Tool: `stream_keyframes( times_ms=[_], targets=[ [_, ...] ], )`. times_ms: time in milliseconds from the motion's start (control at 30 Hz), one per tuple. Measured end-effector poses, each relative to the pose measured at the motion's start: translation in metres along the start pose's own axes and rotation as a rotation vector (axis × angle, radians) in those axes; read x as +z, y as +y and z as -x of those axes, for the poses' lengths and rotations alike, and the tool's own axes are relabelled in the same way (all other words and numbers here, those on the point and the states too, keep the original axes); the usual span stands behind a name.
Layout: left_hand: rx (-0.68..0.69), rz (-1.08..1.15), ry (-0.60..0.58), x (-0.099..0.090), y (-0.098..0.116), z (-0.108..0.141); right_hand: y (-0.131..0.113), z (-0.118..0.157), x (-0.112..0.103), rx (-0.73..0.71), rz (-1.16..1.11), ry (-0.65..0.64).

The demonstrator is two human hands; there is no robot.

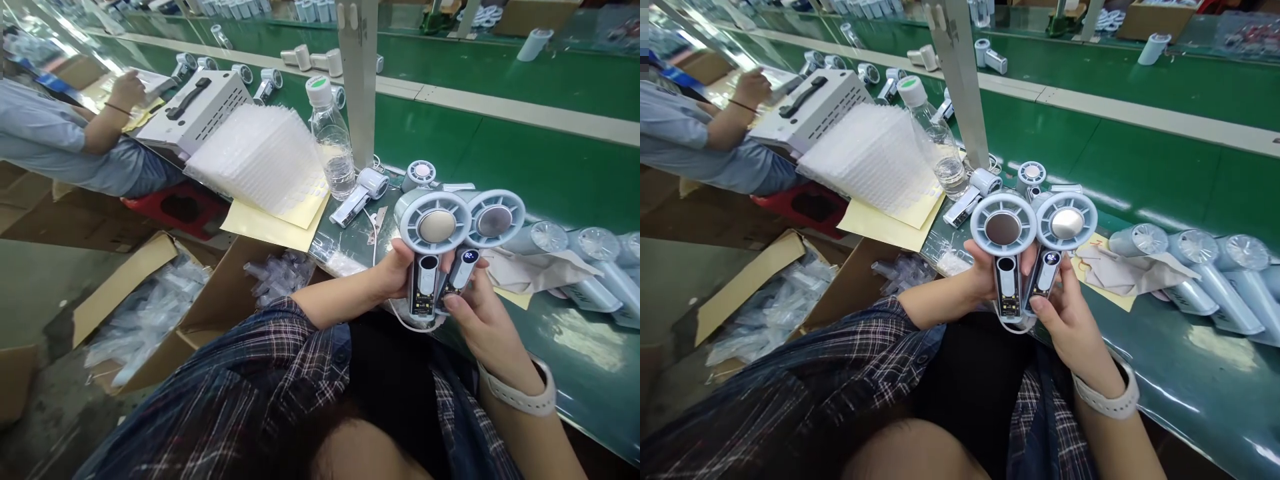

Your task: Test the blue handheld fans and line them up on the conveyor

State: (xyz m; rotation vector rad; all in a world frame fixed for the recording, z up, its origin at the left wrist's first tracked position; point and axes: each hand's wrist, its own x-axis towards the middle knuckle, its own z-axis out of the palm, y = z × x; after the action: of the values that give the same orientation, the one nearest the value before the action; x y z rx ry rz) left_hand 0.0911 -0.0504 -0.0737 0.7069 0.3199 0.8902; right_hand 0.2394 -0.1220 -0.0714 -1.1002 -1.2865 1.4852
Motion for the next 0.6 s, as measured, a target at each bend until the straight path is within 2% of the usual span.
stream_keyframes(
  times_ms=[100,167,367,433,467,533,567,600],
  targets=[
    [0.078,-0.014,0.068,-0.001,0.002,0.004,-0.003,-0.001,-0.006,0.032,0.185,0.068],
    [0.132,-0.013,0.121,-0.001,0.005,0.006,-0.005,0.0,-0.008,0.074,0.23,0.066],
    [0.266,-0.034,0.252,-0.003,0.019,0.0,0.0,0.015,0.013,0.092,-0.021,0.087],
    [0.294,-0.021,0.33,-0.007,0.025,-0.005,0.002,0.014,0.011,0.065,0.116,0.111],
    [0.305,-0.02,0.357,-0.009,0.027,-0.006,0.002,0.012,0.008,0.038,0.246,0.166],
    [0.328,-0.049,0.347,-0.011,0.028,-0.005,0.0,0.003,-0.002,-0.052,0.443,0.341],
    [0.326,-0.085,0.314,-0.01,0.028,-0.003,-0.002,-0.002,-0.006,-0.105,0.44,0.385],
    [0.296,-0.14,0.265,-0.009,0.028,0.001,-0.005,-0.007,-0.009,-0.146,0.368,0.37]
  ],
)
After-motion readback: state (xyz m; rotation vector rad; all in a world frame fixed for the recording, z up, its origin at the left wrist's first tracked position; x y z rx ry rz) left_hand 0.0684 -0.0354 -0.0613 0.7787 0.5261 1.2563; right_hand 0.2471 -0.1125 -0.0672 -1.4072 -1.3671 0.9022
